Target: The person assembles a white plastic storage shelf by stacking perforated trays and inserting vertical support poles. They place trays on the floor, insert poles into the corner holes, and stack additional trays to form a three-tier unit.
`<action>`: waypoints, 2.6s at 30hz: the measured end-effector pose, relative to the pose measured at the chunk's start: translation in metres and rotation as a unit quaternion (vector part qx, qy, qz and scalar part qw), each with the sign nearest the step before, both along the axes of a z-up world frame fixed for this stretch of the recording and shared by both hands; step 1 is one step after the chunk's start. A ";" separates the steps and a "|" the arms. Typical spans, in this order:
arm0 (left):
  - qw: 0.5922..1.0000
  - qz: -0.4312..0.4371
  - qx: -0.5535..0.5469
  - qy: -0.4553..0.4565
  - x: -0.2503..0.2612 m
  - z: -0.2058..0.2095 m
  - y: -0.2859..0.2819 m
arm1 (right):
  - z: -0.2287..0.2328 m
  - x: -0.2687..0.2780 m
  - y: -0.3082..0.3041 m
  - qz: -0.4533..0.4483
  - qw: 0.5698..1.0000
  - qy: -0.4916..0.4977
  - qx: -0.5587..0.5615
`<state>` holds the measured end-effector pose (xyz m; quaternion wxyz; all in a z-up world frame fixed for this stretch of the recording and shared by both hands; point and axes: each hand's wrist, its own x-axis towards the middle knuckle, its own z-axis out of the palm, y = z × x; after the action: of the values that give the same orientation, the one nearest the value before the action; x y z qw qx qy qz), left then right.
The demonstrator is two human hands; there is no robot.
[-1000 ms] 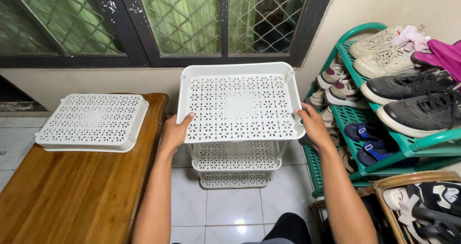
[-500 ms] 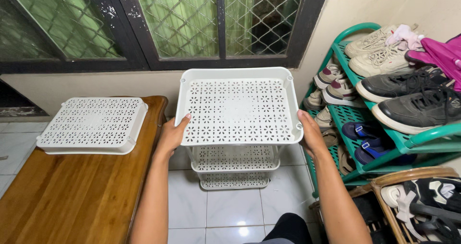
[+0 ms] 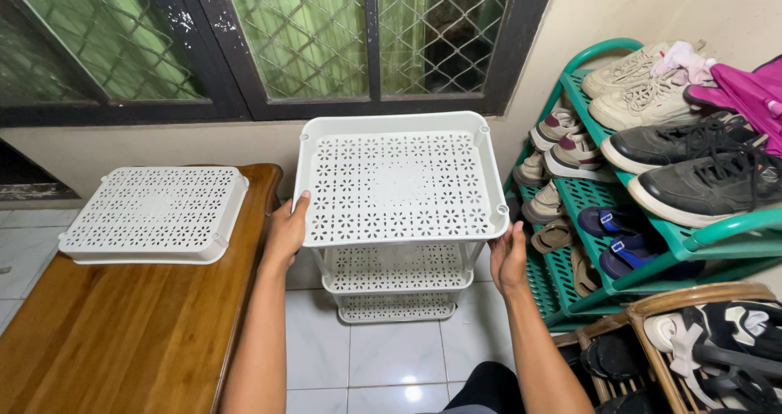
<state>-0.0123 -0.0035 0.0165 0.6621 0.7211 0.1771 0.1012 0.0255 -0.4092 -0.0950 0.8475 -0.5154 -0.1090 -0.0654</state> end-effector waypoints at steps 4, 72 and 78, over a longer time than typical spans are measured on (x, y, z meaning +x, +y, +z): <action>1.000 0.001 0.003 -0.010 0.001 -0.001 0.000 | -0.013 0.002 0.001 -0.009 1.000 0.003 0.002; 0.996 0.019 0.084 0.000 0.006 -0.012 0.008 | -0.021 0.033 0.007 0.010 1.000 0.003 0.008; 0.993 0.016 0.113 0.014 0.008 -0.008 0.001 | -0.012 0.029 0.001 0.026 0.999 0.028 -0.003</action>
<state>-0.0045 -0.0025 0.0087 0.5725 0.7894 0.1855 0.1212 0.0549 -0.4078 -0.1074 0.8503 -0.5163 -0.0982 -0.0287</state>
